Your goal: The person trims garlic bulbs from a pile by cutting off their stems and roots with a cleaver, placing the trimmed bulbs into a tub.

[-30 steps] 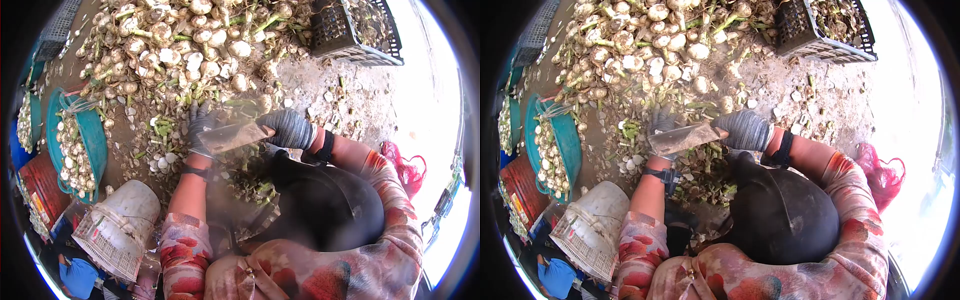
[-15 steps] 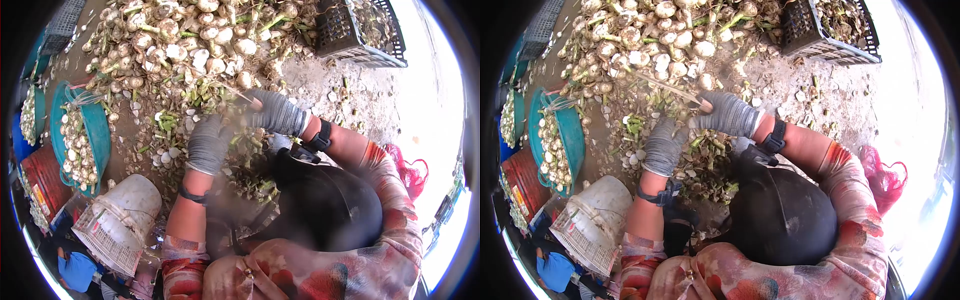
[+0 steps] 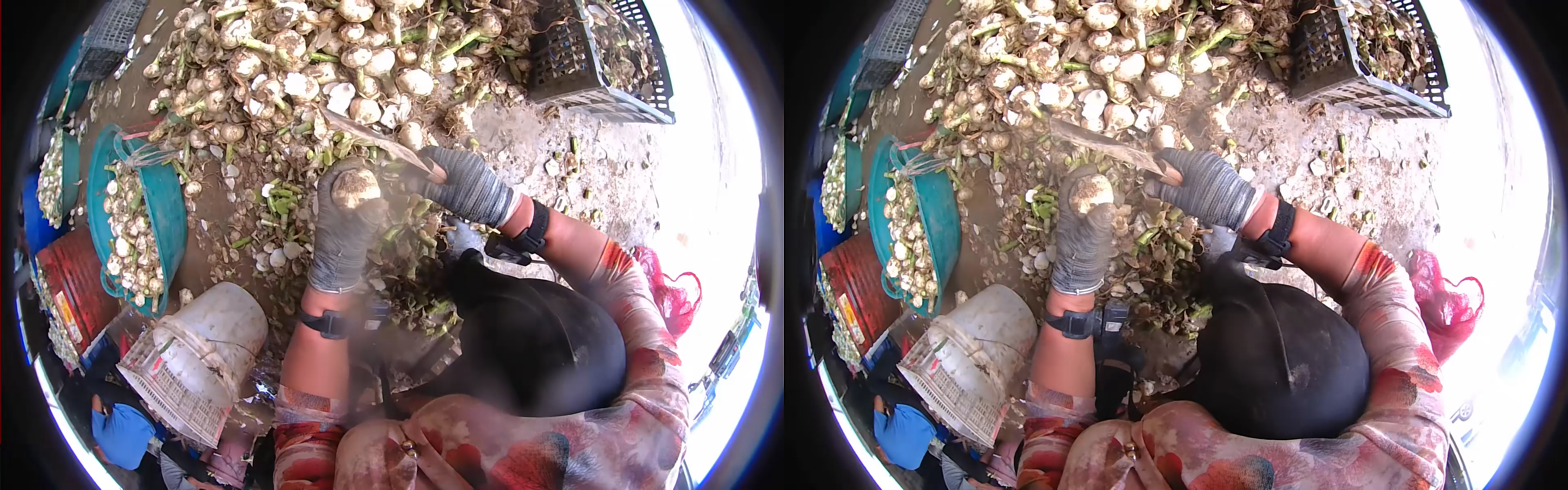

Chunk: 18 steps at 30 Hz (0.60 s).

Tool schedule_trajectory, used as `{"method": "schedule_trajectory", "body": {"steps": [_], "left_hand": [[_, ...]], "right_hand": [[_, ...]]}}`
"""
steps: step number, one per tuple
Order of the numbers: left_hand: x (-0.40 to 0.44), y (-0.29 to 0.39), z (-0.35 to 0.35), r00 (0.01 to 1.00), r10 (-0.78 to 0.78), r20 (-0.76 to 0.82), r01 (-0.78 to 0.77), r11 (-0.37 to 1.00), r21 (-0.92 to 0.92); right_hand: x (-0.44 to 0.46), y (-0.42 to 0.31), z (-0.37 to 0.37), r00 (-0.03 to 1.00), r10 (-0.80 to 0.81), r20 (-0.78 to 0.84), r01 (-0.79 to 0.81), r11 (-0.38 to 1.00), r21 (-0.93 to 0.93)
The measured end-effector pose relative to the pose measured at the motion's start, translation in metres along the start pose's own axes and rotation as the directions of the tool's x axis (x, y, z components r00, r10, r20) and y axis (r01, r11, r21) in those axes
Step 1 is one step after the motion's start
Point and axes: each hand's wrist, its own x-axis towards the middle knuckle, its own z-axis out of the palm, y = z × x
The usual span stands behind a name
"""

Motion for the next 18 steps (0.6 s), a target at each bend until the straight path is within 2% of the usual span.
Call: {"method": "schedule_trajectory", "body": {"steps": [1, 2, 3, 4, 7, 9, 11, 12, 14, 15, 16, 18], "left_hand": [[-0.002, 0.005, 0.001, 0.988, -0.153, 0.01, 0.15, 0.955, -0.255], [-0.002, -0.004, -0.004, 0.973, -0.225, -0.044, 0.221, 0.971, -0.088], [-0.003, -0.024, -0.019, 0.973, -0.228, -0.037, 0.224, 0.971, -0.088], [-0.004, -0.05, -0.039, 0.976, 0.165, 0.139, -0.215, 0.802, 0.557], [-0.016, -0.067, -0.039, 0.968, 0.169, 0.184, -0.247, 0.744, 0.621], [-0.017, -0.05, -0.031, 0.985, 0.124, 0.124, -0.172, 0.815, 0.553], [-0.017, -0.038, -0.025, 0.993, 0.081, 0.086, -0.112, 0.871, 0.478], [-0.017, -0.037, -0.027, 0.974, 0.187, 0.131, -0.228, 0.776, 0.588], [-0.024, -0.025, -0.012, 0.976, 0.216, -0.031, -0.186, 0.898, 0.399], [-0.027, -0.032, -0.019, 0.976, 0.215, -0.028, -0.187, 0.898, 0.398], [-0.03, -0.044, -0.03, 0.945, 0.29, 0.151, -0.321, 0.734, 0.598], [-0.03, -0.041, -0.027, 0.942, 0.289, 0.168, -0.33, 0.715, 0.617]], "right_hand": [[-0.005, -0.006, -0.007, 1.0, 0.003, -0.001, -0.003, 1.0, 0.003], [-0.011, -0.009, -0.011, 0.992, -0.129, 0.01, 0.129, 0.987, -0.098], [-0.016, -0.013, -0.015, 0.966, -0.255, 0.035, 0.257, 0.946, -0.2], [-0.019, -0.021, -0.018, 0.964, -0.241, 0.109, 0.262, 0.929, -0.263], [-0.021, -0.028, -0.02, 0.951, -0.267, 0.156, 0.297, 0.928, -0.226], [-0.022, -0.029, -0.019, 0.951, -0.273, 0.144, 0.301, 0.921, -0.248], [-0.022, -0.03, -0.021, 0.938, -0.283, 0.2, 0.323, 0.923, -0.211], [-0.022, -0.029, -0.02, 0.939, -0.282, 0.199, 0.322, 0.923, -0.212], [-0.025, -0.026, -0.013, 0.938, -0.262, 0.227, 0.317, 0.914, -0.253], [-0.025, -0.021, -0.009, 0.939, -0.259, 0.224, 0.313, 0.915, -0.254], [-0.023, -0.013, -0.004, 0.95, -0.234, 0.208, 0.286, 0.918, -0.274], [-0.017, -0.004, 0.0, 0.965, -0.134, 0.227, 0.211, 0.909, -0.359]]}}
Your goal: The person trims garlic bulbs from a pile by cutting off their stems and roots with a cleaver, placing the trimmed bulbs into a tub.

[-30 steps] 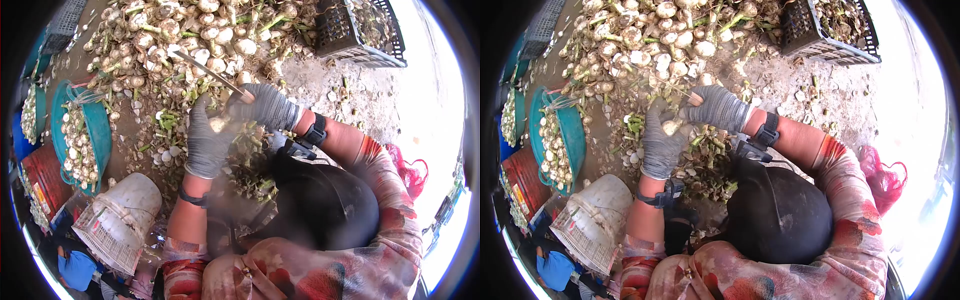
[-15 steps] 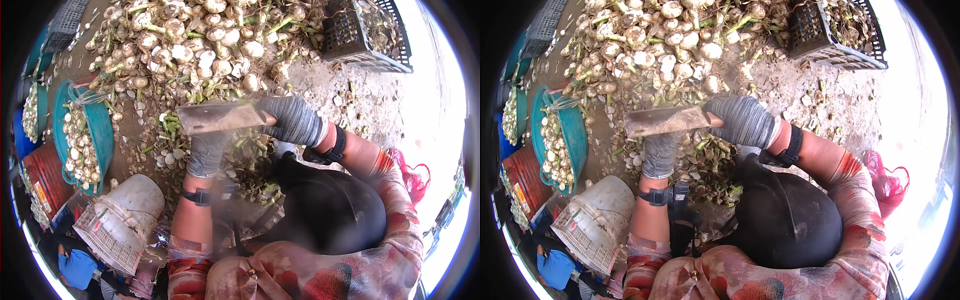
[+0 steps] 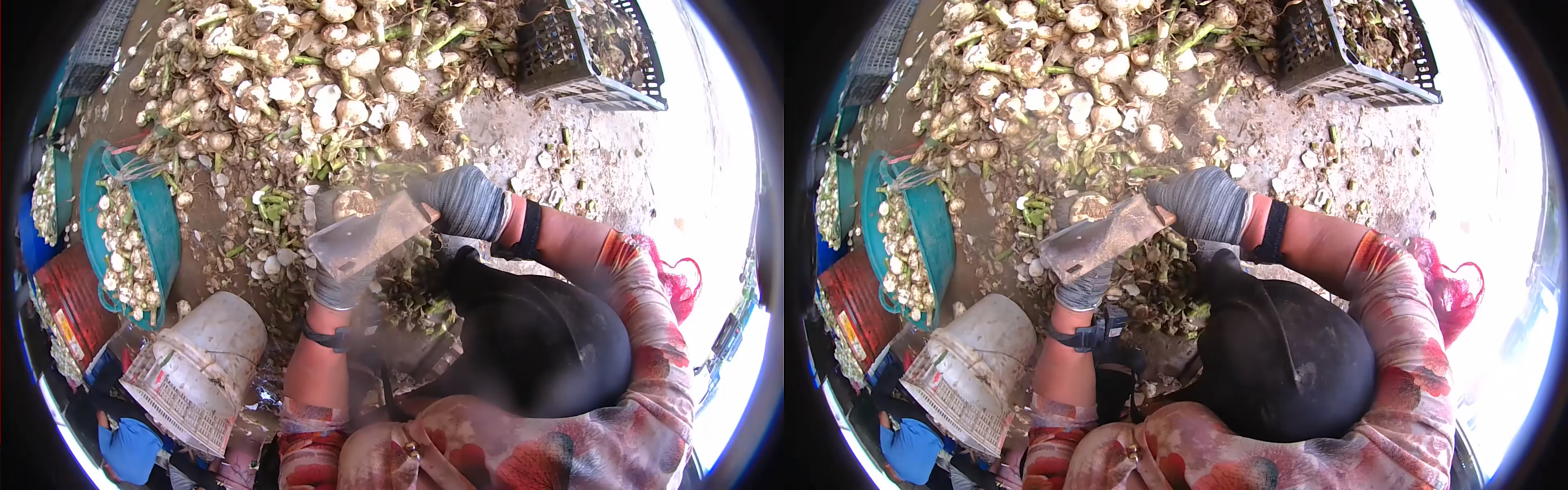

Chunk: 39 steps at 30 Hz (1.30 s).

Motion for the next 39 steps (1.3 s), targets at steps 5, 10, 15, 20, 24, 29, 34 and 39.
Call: {"method": "schedule_trajectory", "body": {"steps": [5, 10, 15, 20, 24, 29, 34, 39], "left_hand": [[0.024, 0.059, 0.004, 0.931, -0.327, -0.163, 0.252, 0.897, -0.364], [0.03, 0.05, -0.013, 0.927, -0.374, -0.037, 0.327, 0.852, -0.408], [0.004, 0.024, -0.01, 0.989, -0.146, -0.03, 0.138, 0.974, -0.178], [0.003, 0.032, -0.006, 0.969, -0.238, -0.06, 0.195, 0.896, -0.4], [0.001, 0.018, -0.011, 0.991, 0.002, 0.137, -0.008, 0.999, 0.043], [0.012, 0.048, -0.023, 0.869, -0.435, -0.235, 0.334, 0.867, -0.37], [0.019, -0.048, -0.187, 0.899, -0.282, -0.335, -0.225, 0.36, -0.905], [0.068, -0.027, -0.175, 0.676, -0.475, -0.564, -0.073, 0.718, -0.692]], "right_hand": [[0.0, 0.078, 0.029, 0.951, 0.292, -0.107, -0.3, 0.952, -0.065], [-0.009, 0.02, -0.007, 0.952, 0.186, -0.245, -0.156, 0.978, 0.135], [-0.012, -0.025, -0.028, 0.992, -0.117, -0.046, 0.12, 0.989, 0.08], [-0.011, -0.015, -0.009, 0.971, -0.197, -0.135, 0.213, 0.97, 0.116], [-0.009, 0.005, 0.005, 0.988, -0.108, -0.109, 0.115, 0.992, 0.059], [-0.01, 0.066, 0.027, 0.947, 0.307, -0.093, -0.307, 0.952, 0.007], [-0.03, 0.068, 0.011, 0.821, 0.508, -0.261, -0.479, 0.861, 0.17], [-0.038, 0.1, 0.024, 0.736, 0.545, -0.402, -0.318, 0.802, 0.506]]}}
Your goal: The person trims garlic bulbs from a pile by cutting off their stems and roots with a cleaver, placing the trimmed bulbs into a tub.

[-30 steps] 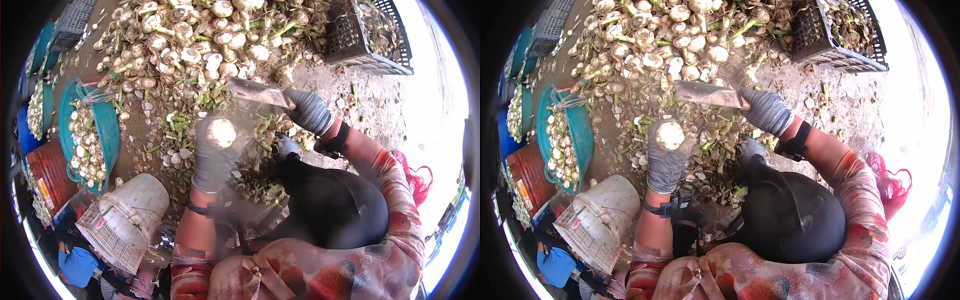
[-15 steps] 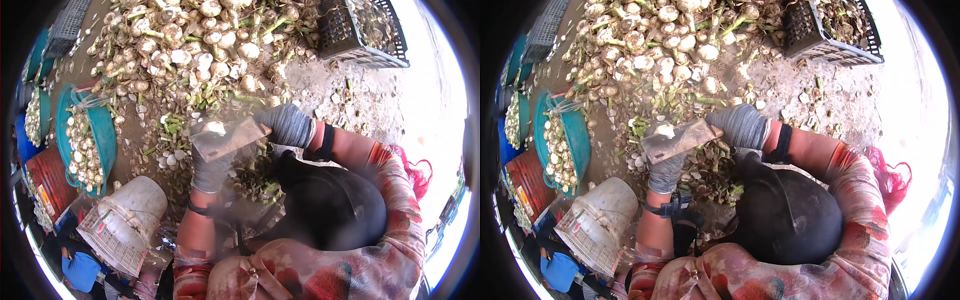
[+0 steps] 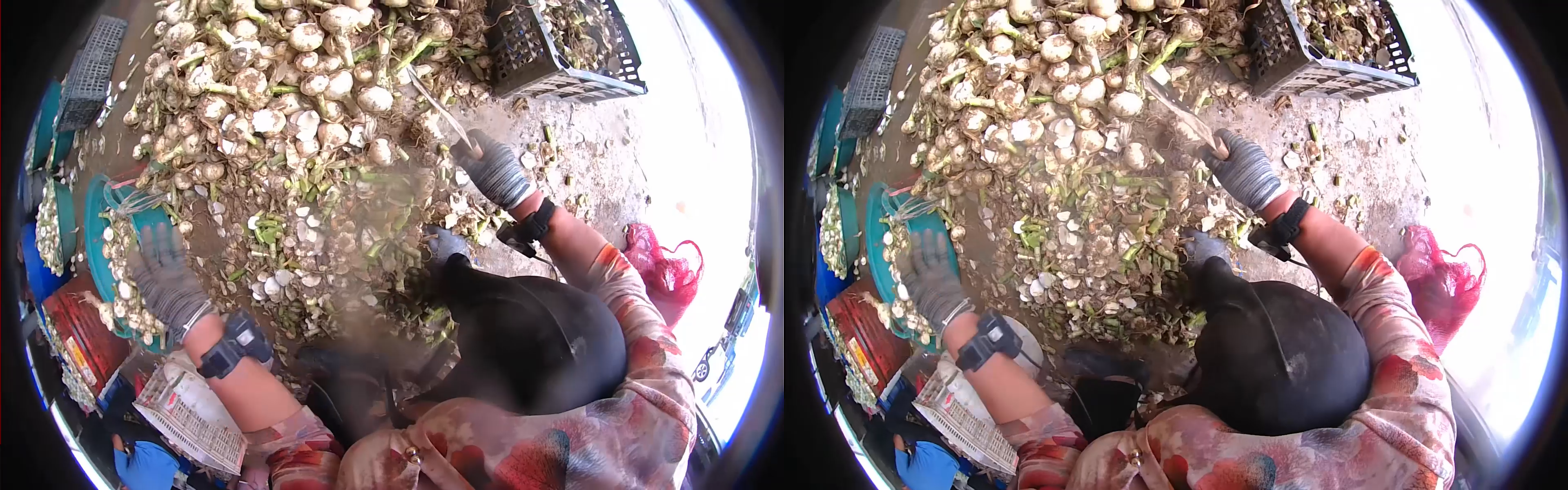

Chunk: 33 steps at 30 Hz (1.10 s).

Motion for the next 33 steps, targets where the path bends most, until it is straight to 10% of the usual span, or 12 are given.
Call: {"method": "schedule_trajectory", "body": {"steps": [1, 4, 7, 12, 14, 18, 26, 31, 33], "left_hand": [[-0.011, -0.032, 0.029, 0.954, -0.217, 0.206, 0.21, 0.976, 0.055], [-0.094, -0.124, 0.138, 0.721, -0.383, 0.578, 0.006, 0.837, 0.548], [-0.109, -0.179, 0.186, 0.593, -0.507, 0.625, -0.683, 0.094, 0.724], [-0.099, -0.213, 0.174, 0.472, -0.721, 0.508, -0.703, 0.041, 0.71], [-0.107, -0.203, 0.142, 0.506, -0.617, 0.603, 0.248, 0.773, 0.583], [-0.132, -0.136, 0.124, 0.62, -0.305, 0.723, -0.116, 0.875, 0.469], [-0.147, -0.126, 0.098, 0.676, -0.335, 0.656, 0.052, 0.91, 0.411], [-0.152, -0.131, 0.095, 0.68, -0.256, 0.687, -0.217, 0.825, 0.522], [-0.154, -0.142, 0.087, 0.635, -0.11, 0.765, -0.555, 0.625, 0.55]], "right_hand": [[-0.001, -0.016, -0.002, 0.999, 0.048, 0.006, -0.047, 0.995, -0.09], [-0.004, -0.025, 0.0, 0.984, 0.118, 0.137, -0.085, 0.971, -0.223], [-0.008, -0.024, 0.003, 0.978, 0.066, 0.2, 0.002, 0.946, -0.324], [-0.015, -0.021, 0.01, 0.934, -0.004, 0.358, 0.137, 0.928, -0.347], [-0.021, -0.034, 0.015, 0.94, -0.058, 0.335, 0.161, 0.944, -0.287], [-0.023, -0.07, 0.015, 0.873, -0.193, 0.448, 0.329, 0.911, -0.249], [-0.035, -0.099, 0.006, 0.796, -0.361, 0.485, 0.475, 0.87, -0.133], [-0.031, -0.09, 0.019, 0.822, -0.316, 0.473, 0.448, 0.873, -0.195], [-0.027, -0.076, 0.023, 0.816, -0.331, 0.474, 0.473, 0.853, -0.219]]}}
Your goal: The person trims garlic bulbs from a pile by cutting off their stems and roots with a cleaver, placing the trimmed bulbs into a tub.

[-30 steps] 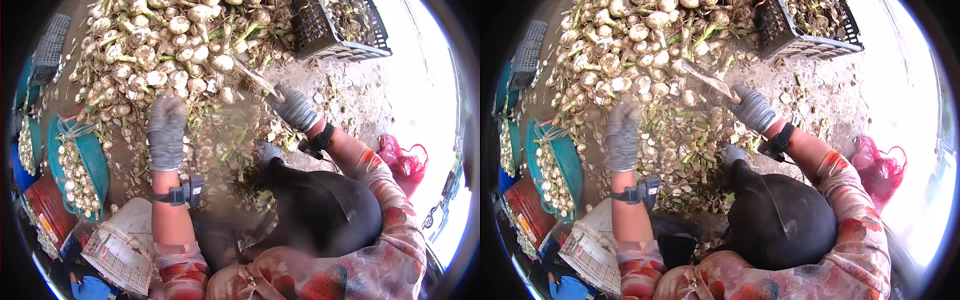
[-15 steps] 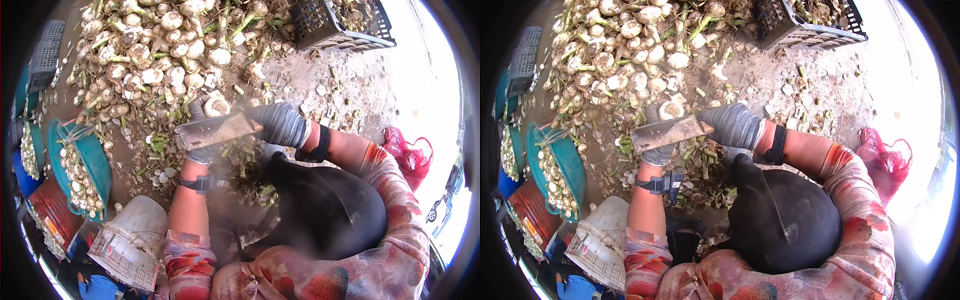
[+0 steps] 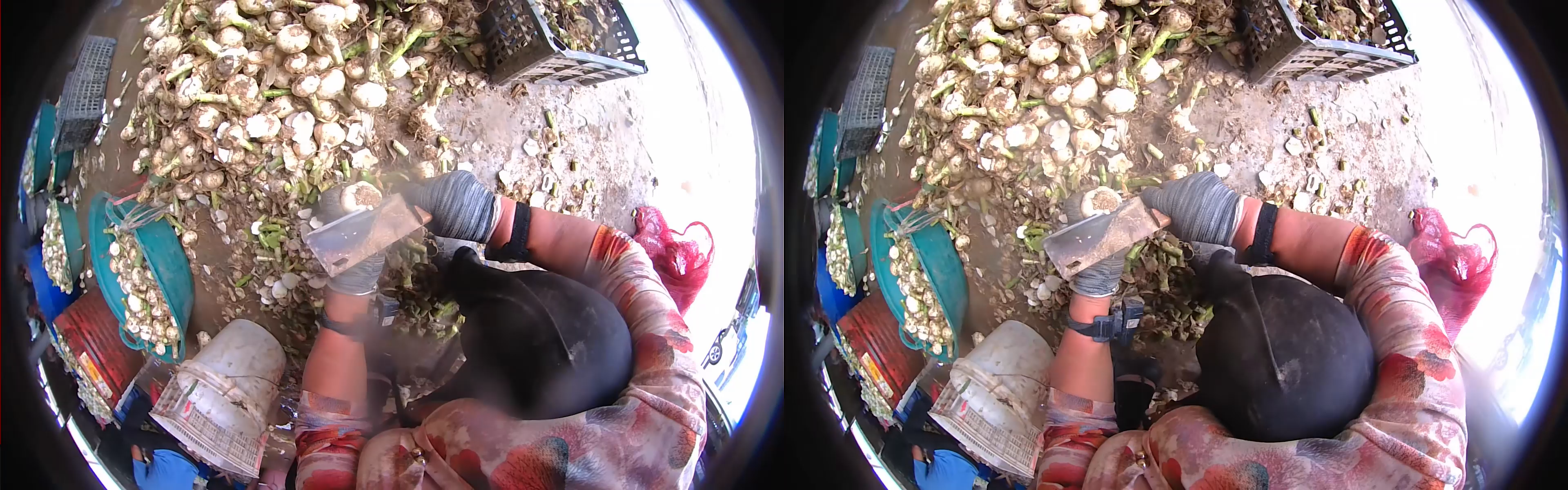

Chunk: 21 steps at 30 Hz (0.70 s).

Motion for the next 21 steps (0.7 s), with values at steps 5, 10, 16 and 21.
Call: {"method": "schedule_trajectory", "body": {"steps": [5, 10, 16, 21], "left_hand": [[0.01, 0.06, -0.021, 0.898, -0.433, -0.08, 0.34, 0.798, -0.497], [0.026, 0.07, -0.044, 0.969, -0.244, -0.041, 0.231, 0.951, -0.206], [0.014, 0.056, -0.025, 0.944, -0.196, -0.264, 0.073, 0.907, -0.415], [0.007, 0.019, -0.02, 0.881, -0.376, 0.288, 0.445, 0.445, -0.777]], "right_hand": [[0.012, 0.051, -0.001, 0.907, 0.42, 0.035, -0.409, 0.897, -0.171], [0.008, 0.022, -0.014, 0.972, 0.193, -0.132, -0.091, 0.832, 0.548], [0.027, -0.004, -0.008, 0.997, 0.046, -0.062, 0.007, 0.74, 0.672], [0.023, -0.01, -0.008, 0.999, -0.027, 0.045, 0.005, 0.902, 0.432]]}}
